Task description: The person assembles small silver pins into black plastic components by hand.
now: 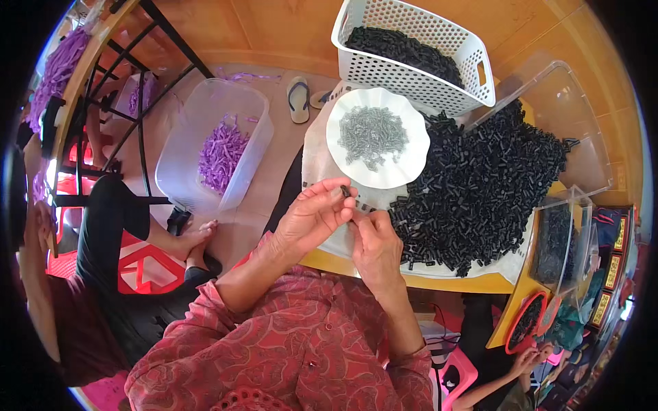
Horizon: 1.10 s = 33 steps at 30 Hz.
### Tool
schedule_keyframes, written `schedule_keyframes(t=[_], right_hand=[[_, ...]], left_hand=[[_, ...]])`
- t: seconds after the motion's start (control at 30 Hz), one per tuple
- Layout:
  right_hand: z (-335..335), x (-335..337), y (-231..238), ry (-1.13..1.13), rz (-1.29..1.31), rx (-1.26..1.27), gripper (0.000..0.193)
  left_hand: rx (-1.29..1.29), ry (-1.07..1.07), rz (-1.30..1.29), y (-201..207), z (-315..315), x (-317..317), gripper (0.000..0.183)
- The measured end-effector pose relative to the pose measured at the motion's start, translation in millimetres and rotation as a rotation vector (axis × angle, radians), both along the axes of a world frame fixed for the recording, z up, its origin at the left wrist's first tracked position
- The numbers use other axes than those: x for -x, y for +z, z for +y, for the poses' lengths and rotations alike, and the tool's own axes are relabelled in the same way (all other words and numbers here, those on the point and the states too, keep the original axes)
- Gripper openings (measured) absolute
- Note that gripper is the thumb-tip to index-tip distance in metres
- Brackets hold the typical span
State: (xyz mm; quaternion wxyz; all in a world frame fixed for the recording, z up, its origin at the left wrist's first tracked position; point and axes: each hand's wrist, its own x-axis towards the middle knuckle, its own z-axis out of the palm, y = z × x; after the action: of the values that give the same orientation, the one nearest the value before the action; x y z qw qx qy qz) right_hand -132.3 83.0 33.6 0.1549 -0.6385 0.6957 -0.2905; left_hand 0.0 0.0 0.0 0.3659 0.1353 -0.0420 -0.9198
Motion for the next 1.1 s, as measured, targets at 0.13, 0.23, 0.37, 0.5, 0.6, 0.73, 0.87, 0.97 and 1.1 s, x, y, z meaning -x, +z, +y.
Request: schedule_keyframes(t=[0.13,0.23,0.37,0.5,0.6,0.73,0.87,0.97,1.1], right_hand=[[-3,-1,3,0.016,0.036,0.002,0.015],[-3,-1,3,0.003,0.001,0.003,0.011],[1,4,-3,0.004,-0.095,0.077,0.016],[6,7,3,-0.069,-0.297,0.021,0.016],[9,10,6,-0.246,-0.963,-0.029,0.008],[7,15,9,-0.22,-1.071,0.004,0.014],[4,14,13,-0.224,-1.133,0.024,0.019],[3,13,14,-0.223,-1.139,0.023,0.019],[2,13,14,-0.213,-1.12,0.028,0.019]], left_hand=[[-0.025,-0.024,0.036,-1,-1,1,0.029],[-0.024,-0.026,0.077,-2,0,1,0.028],[0.005,-0.031,0.021,2,2,1,0.03],[-0.002,-0.025,0.02,0,2,1,0.031],[0.0,-0.02,0.016,0,3,2,0.031],[0.007,-0.008,-0.022,-1,6,4,0.029],[0.033,-0.004,-0.02,-1,6,5,0.027],[0.054,-0.01,-0.036,-2,7,6,0.027],[0.043,-0.009,-0.056,0,9,7,0.026]])
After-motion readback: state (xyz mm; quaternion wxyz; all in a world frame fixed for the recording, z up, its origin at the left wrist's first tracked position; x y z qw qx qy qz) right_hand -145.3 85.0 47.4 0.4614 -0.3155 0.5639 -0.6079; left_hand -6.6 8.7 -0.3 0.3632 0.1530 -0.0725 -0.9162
